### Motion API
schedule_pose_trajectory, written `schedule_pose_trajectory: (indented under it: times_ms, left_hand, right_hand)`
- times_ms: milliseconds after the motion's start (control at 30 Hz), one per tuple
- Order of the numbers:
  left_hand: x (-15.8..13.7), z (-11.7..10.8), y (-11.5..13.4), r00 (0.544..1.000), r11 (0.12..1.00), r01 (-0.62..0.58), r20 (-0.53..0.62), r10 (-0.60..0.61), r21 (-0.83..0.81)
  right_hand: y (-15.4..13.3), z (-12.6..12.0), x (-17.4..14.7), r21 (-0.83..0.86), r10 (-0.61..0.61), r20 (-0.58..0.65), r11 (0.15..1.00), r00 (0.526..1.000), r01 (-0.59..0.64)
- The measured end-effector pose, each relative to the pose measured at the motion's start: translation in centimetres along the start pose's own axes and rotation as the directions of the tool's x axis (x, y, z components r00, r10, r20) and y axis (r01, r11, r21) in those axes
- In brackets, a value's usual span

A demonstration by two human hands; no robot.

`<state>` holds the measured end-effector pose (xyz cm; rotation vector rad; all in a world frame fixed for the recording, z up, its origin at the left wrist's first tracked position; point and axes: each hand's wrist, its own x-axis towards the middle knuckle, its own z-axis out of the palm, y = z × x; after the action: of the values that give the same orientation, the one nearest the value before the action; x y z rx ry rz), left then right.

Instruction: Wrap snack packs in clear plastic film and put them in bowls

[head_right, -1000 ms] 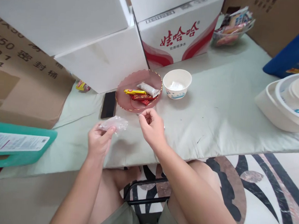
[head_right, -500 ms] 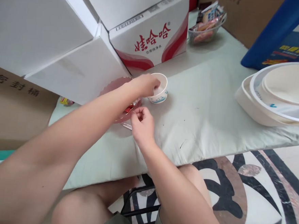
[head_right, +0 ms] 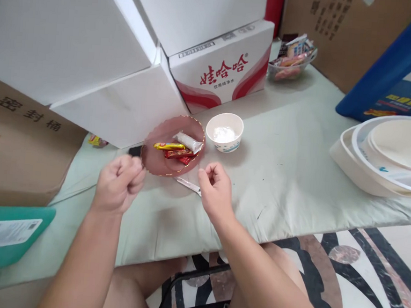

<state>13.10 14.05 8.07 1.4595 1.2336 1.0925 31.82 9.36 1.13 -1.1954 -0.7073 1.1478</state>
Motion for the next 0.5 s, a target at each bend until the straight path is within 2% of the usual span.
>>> schedule_pose_trajectory:
  times_ms: [67,133,200,267,333,400,500]
  left_hand:
    - [-3.2,-3.4,-2.8,0.978,0.971,0.168,-0.093,-0.186,-0.173]
    - [-4.9,-5.7,-5.0,0.933,0.905,0.272,-0.143,-0.332,-0.326]
    - [-5.5,-7.4,-6.2,0.900,0.843,0.325,-0.133,-0.415,-0.430]
    - [-5.3,-9.0,-6.9,0.888,0.802,0.335,-0.119,-0.445,-0.495]
    - [-4.9,-10.7,-7.4,0.880,0.772,0.315,-0.134,-0.455,-0.552]
    - [-4.4,-12.5,-8.1,0.864,0.705,0.290,-0.140,-0.484,-0.647]
    - [-3.9,-15.0,-8.9,0.814,0.503,0.231,-0.118,-0.569,-0.833]
  right_hand:
    - [0.6,0.0,-1.2,-0.102,-0.031,0.040,0.994,0.999,0.035]
    - [1.3,0.2,-2.7,-0.223,-0.080,0.119,0.969,0.990,0.105]
    - [1.6,1.0,-4.4,-0.328,-0.142,0.210,0.922,0.967,0.207]
    - [1.3,2.9,-5.9,-0.385,-0.210,0.312,0.864,0.927,0.325]
    - [0.4,6.1,-7.1,-0.384,-0.242,0.457,0.814,0.856,0.435]
    - [-0.4,10.6,-7.5,-0.348,-0.211,0.621,0.789,0.755,0.507]
    - [-0.1,19.4,-6.3,-0.315,-0.135,0.754,0.784,0.643,0.534]
